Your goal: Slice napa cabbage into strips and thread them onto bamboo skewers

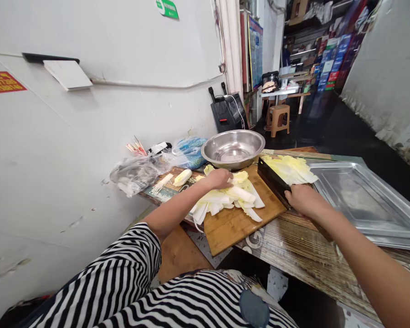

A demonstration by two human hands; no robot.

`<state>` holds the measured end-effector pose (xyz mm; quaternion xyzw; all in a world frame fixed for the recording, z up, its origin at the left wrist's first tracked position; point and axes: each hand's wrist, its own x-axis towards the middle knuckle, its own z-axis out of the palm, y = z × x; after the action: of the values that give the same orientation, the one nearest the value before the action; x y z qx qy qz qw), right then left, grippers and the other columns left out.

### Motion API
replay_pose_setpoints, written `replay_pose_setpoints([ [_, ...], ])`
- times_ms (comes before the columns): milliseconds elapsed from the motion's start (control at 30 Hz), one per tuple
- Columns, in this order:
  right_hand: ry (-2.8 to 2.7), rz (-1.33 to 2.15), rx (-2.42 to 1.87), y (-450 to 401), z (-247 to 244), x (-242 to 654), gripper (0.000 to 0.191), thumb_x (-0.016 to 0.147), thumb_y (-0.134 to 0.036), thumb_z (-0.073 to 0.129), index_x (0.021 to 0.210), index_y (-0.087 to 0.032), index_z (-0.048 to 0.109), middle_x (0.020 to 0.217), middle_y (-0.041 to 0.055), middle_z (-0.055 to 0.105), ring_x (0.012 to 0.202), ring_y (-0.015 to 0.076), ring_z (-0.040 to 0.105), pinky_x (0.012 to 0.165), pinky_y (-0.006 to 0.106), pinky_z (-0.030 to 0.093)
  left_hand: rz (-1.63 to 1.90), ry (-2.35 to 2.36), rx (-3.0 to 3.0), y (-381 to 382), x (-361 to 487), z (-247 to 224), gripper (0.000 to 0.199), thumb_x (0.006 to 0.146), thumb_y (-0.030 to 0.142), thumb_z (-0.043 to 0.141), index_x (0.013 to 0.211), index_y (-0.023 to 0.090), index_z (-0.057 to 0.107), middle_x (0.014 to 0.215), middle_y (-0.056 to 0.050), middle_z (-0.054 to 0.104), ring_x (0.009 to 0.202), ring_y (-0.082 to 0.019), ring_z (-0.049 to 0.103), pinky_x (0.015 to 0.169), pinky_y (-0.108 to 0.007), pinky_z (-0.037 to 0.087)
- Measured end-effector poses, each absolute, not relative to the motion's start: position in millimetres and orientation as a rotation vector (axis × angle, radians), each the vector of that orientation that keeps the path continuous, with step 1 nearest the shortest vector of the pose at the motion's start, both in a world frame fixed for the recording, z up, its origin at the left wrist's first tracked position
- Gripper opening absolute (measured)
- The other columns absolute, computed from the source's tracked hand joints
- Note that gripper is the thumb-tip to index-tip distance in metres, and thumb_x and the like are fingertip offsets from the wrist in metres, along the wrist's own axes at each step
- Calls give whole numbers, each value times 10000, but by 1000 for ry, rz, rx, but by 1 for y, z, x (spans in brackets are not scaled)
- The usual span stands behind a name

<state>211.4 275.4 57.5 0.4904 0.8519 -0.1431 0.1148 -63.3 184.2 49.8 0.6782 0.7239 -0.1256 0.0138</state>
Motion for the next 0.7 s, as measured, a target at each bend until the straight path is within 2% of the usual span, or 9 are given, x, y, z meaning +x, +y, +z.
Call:
replay_pose_setpoints([
  [100,2517,-438,1431,274,57,214,465,1016,-288,302,1040,-28,686,534,88,638,462,194,601,603,311,434,-423,2238,2097,193,-61,48,357,940,399,618,1147,139,748,1228,-136,727,1162,-277,679,916,-318,542],
  [167,2528,-453,1433,276,54,216,466,1015,-285,296,1045,-28,683,541,96,645,479,204,610,617,315,436,-427,2261,2105,194,-61,49,323,936,346,612,1110,117,759,1195,-154,734,1160,-286,681,914,-319,543],
  [333,2588,-449,1424,283,45,222,443,1012,-298,311,1030,-50,677,538,91,642,490,215,616,626,319,430,-326,2402,2128,194,-59,68,366,956,223,461,1101,64,758,1101,-206,745,1092,-289,708,898,-335,547],
  [467,2595,-612,1482,282,41,230,427,1015,-313,301,1017,-89,665,553,80,656,463,201,605,601,306,435,-37,2455,2155,207,-32,80,373,950,295,478,1021,81,775,1057,-192,758,1053,-284,717,892,-326,549],
  [567,2560,-677,1550,277,47,238,438,1023,-320,293,981,-96,666,546,72,650,483,202,622,609,301,441,77,2442,2036,235,2,72,363,935,318,513,1042,77,763,1080,-192,758,1058,-280,719,878,-317,559],
  [633,2572,-640,1571,274,54,244,433,1027,-320,301,959,-102,669,531,63,639,521,207,639,641,302,443,45,2330,1824,257,24,61,346,927,313,546,1040,56,749,994,-188,770,944,-252,745,822,-298,575],
  [700,2580,-587,1591,271,60,251,427,1032,-320,308,954,-105,669,538,66,641,566,212,653,657,304,437,19,2134,1579,274,40,50,402,978,357,500,1041,37,734,873,-170,772,768,-207,746,732,-273,584],
])
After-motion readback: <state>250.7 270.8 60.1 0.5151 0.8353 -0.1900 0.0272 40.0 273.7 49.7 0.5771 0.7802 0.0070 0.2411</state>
